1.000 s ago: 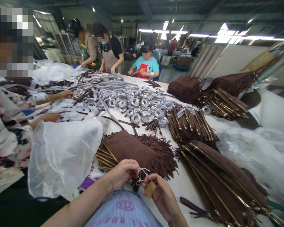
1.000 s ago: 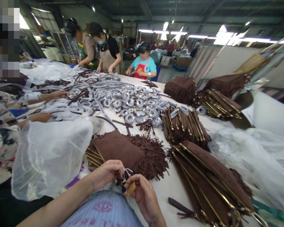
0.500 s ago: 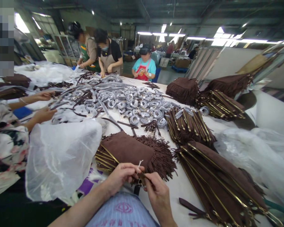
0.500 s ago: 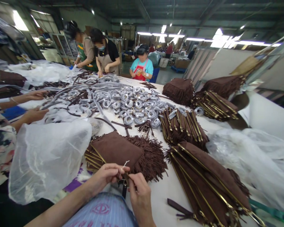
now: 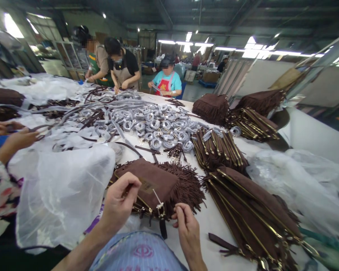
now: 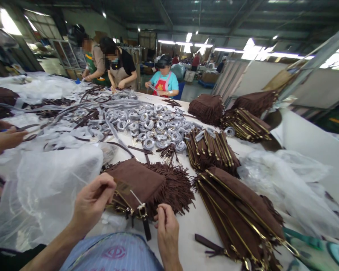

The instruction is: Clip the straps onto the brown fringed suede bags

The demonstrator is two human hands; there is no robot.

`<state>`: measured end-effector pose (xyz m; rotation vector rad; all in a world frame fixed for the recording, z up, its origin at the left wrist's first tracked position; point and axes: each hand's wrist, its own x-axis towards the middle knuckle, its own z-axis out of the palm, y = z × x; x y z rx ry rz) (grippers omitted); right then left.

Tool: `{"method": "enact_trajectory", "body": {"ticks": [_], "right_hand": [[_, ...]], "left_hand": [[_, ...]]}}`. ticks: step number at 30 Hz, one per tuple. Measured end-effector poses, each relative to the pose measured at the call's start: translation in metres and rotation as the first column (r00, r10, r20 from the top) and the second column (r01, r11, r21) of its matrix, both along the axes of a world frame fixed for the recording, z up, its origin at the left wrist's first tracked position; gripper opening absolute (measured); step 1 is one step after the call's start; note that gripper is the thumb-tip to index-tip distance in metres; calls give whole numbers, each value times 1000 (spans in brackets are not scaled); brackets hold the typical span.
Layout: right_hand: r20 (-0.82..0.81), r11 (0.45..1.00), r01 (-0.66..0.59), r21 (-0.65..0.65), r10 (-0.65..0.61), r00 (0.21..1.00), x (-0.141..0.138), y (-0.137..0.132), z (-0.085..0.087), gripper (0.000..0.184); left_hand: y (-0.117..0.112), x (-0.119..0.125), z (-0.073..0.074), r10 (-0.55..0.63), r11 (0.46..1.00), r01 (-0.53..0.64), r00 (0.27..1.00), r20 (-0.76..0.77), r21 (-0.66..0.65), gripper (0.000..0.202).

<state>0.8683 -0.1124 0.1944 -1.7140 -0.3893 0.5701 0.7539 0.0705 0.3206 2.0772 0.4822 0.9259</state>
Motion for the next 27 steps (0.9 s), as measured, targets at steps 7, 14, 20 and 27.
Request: {"method": "enact_trajectory", "body": {"ticks": [7, 14, 20, 27], "right_hand": [[-9, 984, -156, -84, 156, 988, -5, 38, 16, 37], [-148, 984, -130, -119, 112, 983, -10, 57, 20, 52], [-277, 951, -248, 186, 293, 915, 23, 27, 52, 43], [0, 968, -228, 105, 229, 973, 89, -28, 109, 34]], "left_hand": [[-20, 2, -21, -635, 772, 634, 767, -85, -42, 25], [-33, -1, -7, -757, 650, 760, 648, -85, -7, 26], [15, -2, -59, -306, 922, 356, 911, -278, 154, 26], [48, 4, -163, 41, 852, 132, 948, -315, 507, 65]]}}
